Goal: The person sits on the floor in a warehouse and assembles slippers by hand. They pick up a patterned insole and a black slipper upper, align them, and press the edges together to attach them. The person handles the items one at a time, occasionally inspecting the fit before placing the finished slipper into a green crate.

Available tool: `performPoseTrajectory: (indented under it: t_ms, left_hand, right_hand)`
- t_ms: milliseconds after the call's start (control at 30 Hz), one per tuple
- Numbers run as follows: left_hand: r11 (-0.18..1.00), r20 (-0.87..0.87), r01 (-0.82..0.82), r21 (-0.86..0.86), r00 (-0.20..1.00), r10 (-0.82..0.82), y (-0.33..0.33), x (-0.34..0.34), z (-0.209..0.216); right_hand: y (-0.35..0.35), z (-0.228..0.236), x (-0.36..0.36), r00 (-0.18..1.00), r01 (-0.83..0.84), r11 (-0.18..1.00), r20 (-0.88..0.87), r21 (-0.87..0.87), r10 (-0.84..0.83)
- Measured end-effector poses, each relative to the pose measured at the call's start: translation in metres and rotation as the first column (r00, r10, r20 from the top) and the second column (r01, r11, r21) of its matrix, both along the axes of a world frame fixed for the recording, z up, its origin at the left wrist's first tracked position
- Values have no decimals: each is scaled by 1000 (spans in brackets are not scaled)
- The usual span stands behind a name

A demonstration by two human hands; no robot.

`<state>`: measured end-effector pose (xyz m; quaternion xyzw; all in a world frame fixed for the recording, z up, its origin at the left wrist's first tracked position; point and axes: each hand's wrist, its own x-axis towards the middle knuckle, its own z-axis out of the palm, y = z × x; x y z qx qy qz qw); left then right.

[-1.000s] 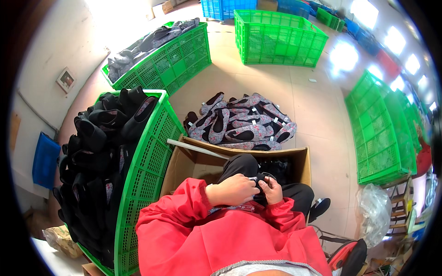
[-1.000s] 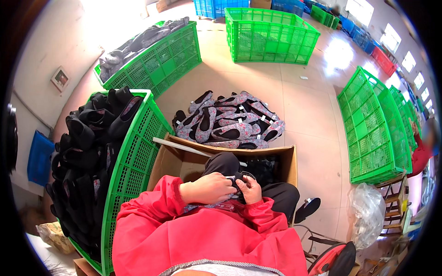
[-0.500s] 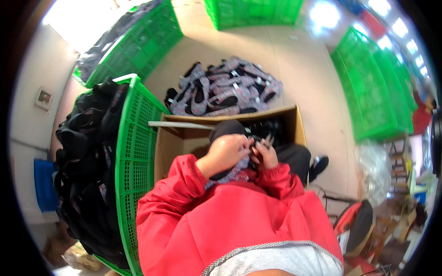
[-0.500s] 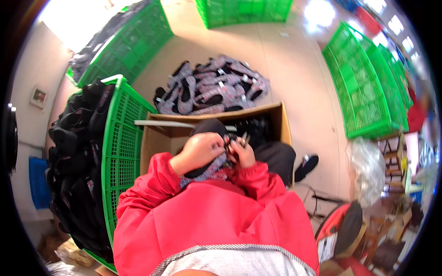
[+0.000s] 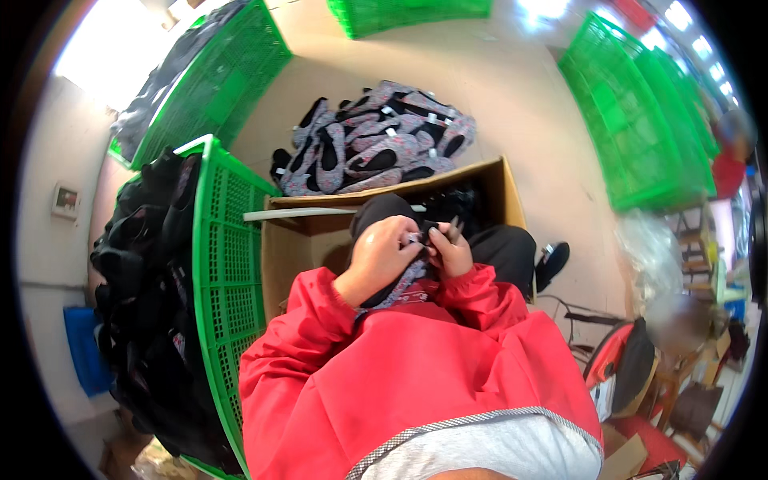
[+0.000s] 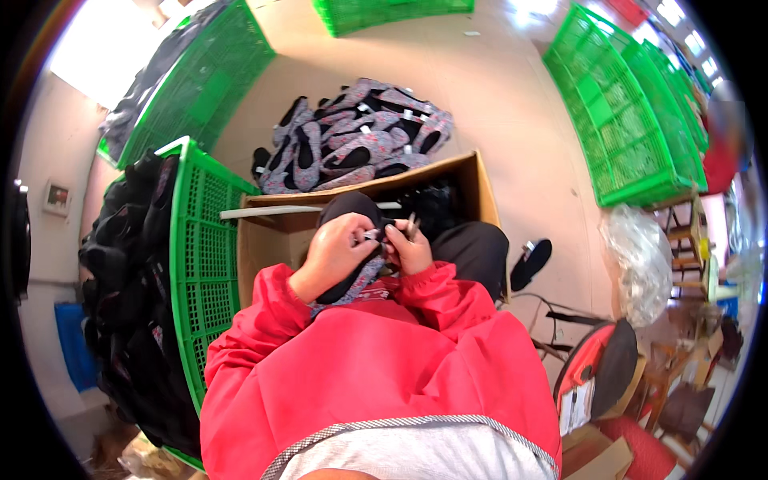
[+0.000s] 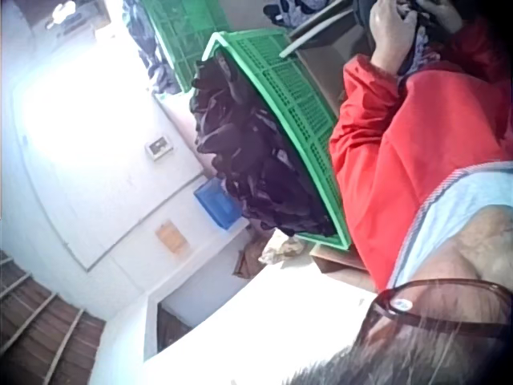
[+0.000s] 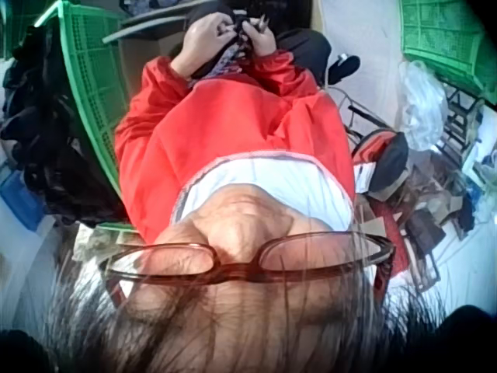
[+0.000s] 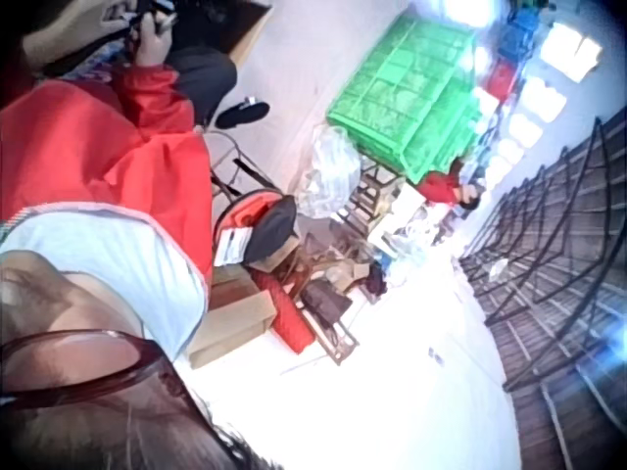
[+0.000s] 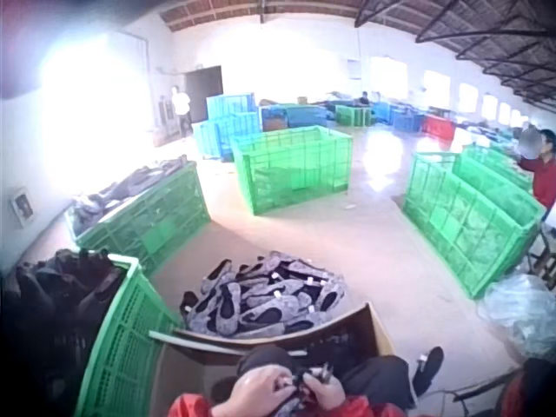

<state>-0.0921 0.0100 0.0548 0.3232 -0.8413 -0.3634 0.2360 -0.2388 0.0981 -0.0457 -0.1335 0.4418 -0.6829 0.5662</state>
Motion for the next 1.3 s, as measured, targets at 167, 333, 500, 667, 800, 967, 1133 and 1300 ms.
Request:
performPoseTrajectory:
  t_ms: [167,333,500,667,800,967,1133,1300]
  left_hand:
    - [993,-65,15,-120,998,-23,1,-3,-12]
    - [997,10,42,-59,999,-42,-1,-1,-15]
    - [979,70,195,-51,979,-191,-11,-7,-7]
    - [943,215,301,-140,939,-268,-17,-10,-8]
    - [925,271,340,-168,918,-288,-13,-14,-15]
    - [921,244,332,-206,928,-280,-6,-14,-32]
    - [904,302,347,-250,915,-267,5,-11,-36]
    - [939,297,319,-127,916,-271,3,-12,-31]
  right_hand:
    - [2,14,-3,999,-8,1000,-38,16,9]
    - [-1,-5,-10,989,-85,991,113,-101,96]
    - [3,-6,-14,972,-100,987,199,-129,124]
    - [2,-10,-15,951,-146,979,252,-145,179]
    - [9,-11,-20,954,-150,983,245,-104,172]
    - [14,2,-22,960,-81,995,262,-65,95]
    - [13,15,-40,947,19,982,319,-186,42]
    - [14,12,-63,950,156,950,306,-270,-69]
